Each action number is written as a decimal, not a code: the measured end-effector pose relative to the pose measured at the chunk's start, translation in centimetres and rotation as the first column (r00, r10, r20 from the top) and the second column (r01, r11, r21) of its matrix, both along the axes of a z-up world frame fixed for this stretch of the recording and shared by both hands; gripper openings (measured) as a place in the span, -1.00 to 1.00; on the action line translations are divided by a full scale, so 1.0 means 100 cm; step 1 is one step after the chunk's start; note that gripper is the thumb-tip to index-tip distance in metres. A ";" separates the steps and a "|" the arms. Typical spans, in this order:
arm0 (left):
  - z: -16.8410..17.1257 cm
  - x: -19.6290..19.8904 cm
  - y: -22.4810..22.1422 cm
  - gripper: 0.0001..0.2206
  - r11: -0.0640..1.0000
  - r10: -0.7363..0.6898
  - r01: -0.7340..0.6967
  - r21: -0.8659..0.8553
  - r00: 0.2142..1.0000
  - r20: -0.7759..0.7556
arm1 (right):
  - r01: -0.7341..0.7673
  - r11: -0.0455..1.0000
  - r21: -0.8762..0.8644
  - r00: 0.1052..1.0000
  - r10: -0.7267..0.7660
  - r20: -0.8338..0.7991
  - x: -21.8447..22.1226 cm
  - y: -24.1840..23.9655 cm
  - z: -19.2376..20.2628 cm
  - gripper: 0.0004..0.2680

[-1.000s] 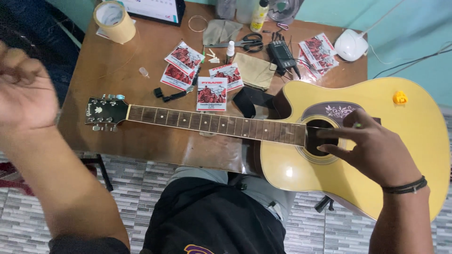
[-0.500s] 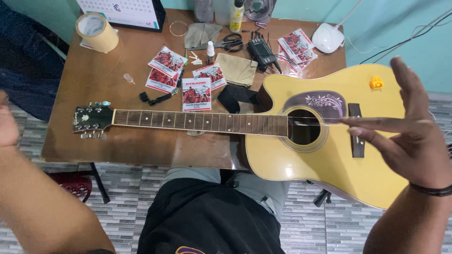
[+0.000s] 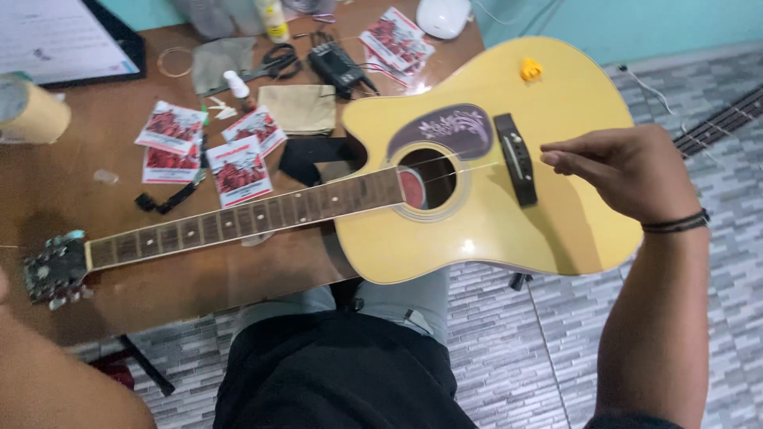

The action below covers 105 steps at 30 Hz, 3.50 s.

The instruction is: Replacing a guitar string on an acoustic guitar by threading it through the bridge and tuning peg.

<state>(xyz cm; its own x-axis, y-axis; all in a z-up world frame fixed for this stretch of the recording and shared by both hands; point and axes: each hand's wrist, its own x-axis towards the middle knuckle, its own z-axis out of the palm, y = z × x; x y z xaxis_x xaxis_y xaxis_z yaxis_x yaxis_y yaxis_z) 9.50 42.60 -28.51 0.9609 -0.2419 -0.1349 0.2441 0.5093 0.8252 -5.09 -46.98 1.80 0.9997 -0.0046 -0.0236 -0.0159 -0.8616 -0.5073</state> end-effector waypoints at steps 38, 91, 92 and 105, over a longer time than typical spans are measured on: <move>0.361 -0.120 -0.455 -0.83 0.457 -0.307 0.021 0.889 0.942 0.136 | -0.241 0.970 -0.034 0.909 0.238 0.342 0.027 -0.016 -0.036 -0.95; 0.340 -0.115 -0.454 -0.88 0.373 -0.191 0.000 0.928 0.979 0.076 | -0.076 0.997 0.029 0.995 0.074 0.074 0.038 -0.007 -0.059 -0.91; 0.338 -0.115 -0.451 -0.87 0.378 -0.179 -0.030 0.925 0.978 0.105 | -0.062 0.998 0.030 0.997 0.060 0.058 0.038 -0.006 -0.059 -0.92; 0.317 -0.106 -0.426 -0.86 0.257 -0.150 -0.064 0.964 0.983 0.105 | -0.065 0.995 0.073 0.993 0.057 0.101 0.040 -0.014 -0.069 -0.91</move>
<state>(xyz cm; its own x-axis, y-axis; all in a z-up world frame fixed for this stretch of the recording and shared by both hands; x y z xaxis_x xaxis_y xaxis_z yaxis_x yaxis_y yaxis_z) -1.08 -0.04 3.16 0.9833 -0.0774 -0.1649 0.0658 -0.6933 0.7176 -1.08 -48.40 -5.11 0.9955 0.0543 0.0771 0.0886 -0.8185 -0.5677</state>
